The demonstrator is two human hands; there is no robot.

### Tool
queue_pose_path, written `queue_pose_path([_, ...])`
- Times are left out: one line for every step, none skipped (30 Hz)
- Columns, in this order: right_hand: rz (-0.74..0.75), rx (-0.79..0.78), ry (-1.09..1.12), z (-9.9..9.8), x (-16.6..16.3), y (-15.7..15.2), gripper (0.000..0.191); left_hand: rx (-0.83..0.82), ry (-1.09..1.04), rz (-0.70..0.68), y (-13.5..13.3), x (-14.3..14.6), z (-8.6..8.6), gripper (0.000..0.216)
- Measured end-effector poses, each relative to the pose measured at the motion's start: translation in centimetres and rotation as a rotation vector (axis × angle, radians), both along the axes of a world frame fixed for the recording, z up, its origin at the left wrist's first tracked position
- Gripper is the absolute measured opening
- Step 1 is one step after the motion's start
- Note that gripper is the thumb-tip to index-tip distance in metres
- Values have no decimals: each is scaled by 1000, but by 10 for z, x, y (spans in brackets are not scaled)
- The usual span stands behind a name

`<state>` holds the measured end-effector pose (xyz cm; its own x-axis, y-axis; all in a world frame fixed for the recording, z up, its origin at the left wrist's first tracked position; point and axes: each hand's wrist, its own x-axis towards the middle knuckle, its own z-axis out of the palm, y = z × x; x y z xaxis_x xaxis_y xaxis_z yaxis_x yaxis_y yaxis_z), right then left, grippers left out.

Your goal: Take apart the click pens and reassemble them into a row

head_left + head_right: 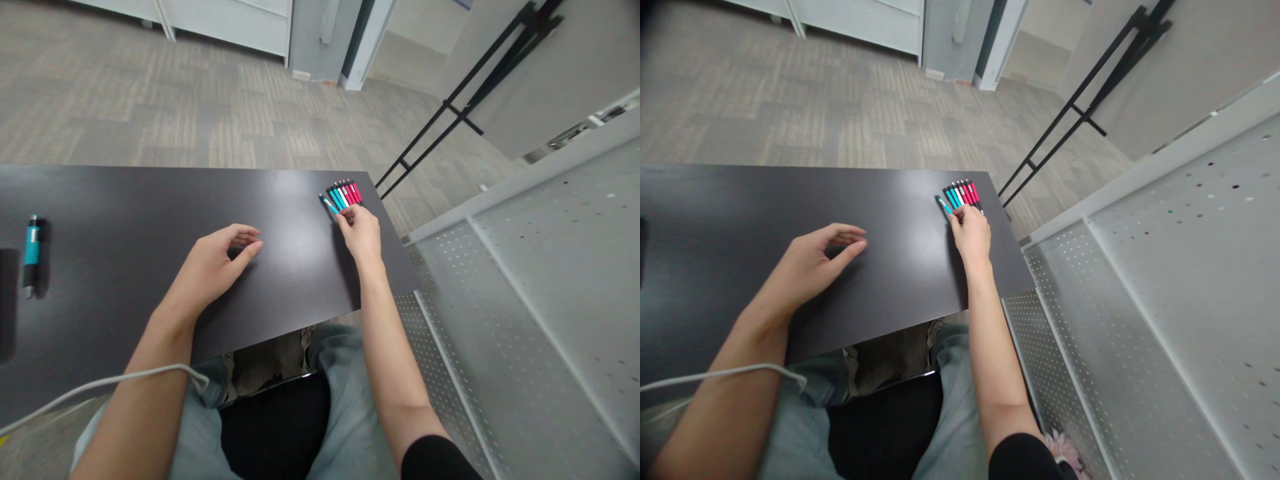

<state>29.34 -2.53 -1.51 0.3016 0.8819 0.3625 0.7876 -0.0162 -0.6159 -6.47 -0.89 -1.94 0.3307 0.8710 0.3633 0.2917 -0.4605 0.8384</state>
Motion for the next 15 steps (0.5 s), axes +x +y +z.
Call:
queue_pose_path([-19, -16, -22, 2, -1, 0, 25, 5, 8, 1, 0, 0, 1, 26])
queue_pose_path([-41, -39, -38, 5, -2, 0, 24, 11, 14, 8, -1, 0, 3, 26])
queue_pose_path([-64, -63, -53, 8, -3, -1, 22, 4, 34, 15, -2, 0, 6, 26])
queue_pose_path([-86, -88, -67, 11, -5, -1, 18, -16, 66, 22, -3, 0, 9, 26])
queue_pose_path([-105, -114, -79, 15, -7, -1, 14, -49, 110, 27, -5, 0, 13, 26])
queue_pose_path([-121, -139, -91, 18, -9, -2, 11, -85, 156, 28, -7, 1, 18, 28])
queue_pose_path([-130, -165, -98, 20, -11, -3, 9, -117, 196, 25, -8, 1, 21, 29])
queue_pose_path([-136, -184, -101, 23, -13, -3, 9, -138, 221, 24, -9, 2, 24, 30])
queue_pose_path([-137, -198, -100, 24, -15, -3, 9, -147, 231, 19, -10, 2, 26, 31])
queue_pose_path([-138, -204, -95, 25, -15, -3, 9, -141, 225, 16, -11, 2, 27, 32])
queue_pose_path([-141, -203, -85, 25, -15, -3, 9, -134, 219, 11, -11, 3, 27, 32])
queue_pose_path([-141, -201, -65, 24, -14, -2, 8, -128, 213, 8, -10, 3, 26, 32])
queue_pose_path([-140, -199, -32, 23, -13, 0, 7, -123, 209, 6, -10, 3, 25, 33])
queue_pose_path([-133, -196, 20, 22, -12, 1, 6, -120, 206, 6, -9, 3, 23, 33])
queue_pose_path([-114, -191, 94, 20, -12, 2, 9, -118, 200, 10, -9, 3, 21, 33])
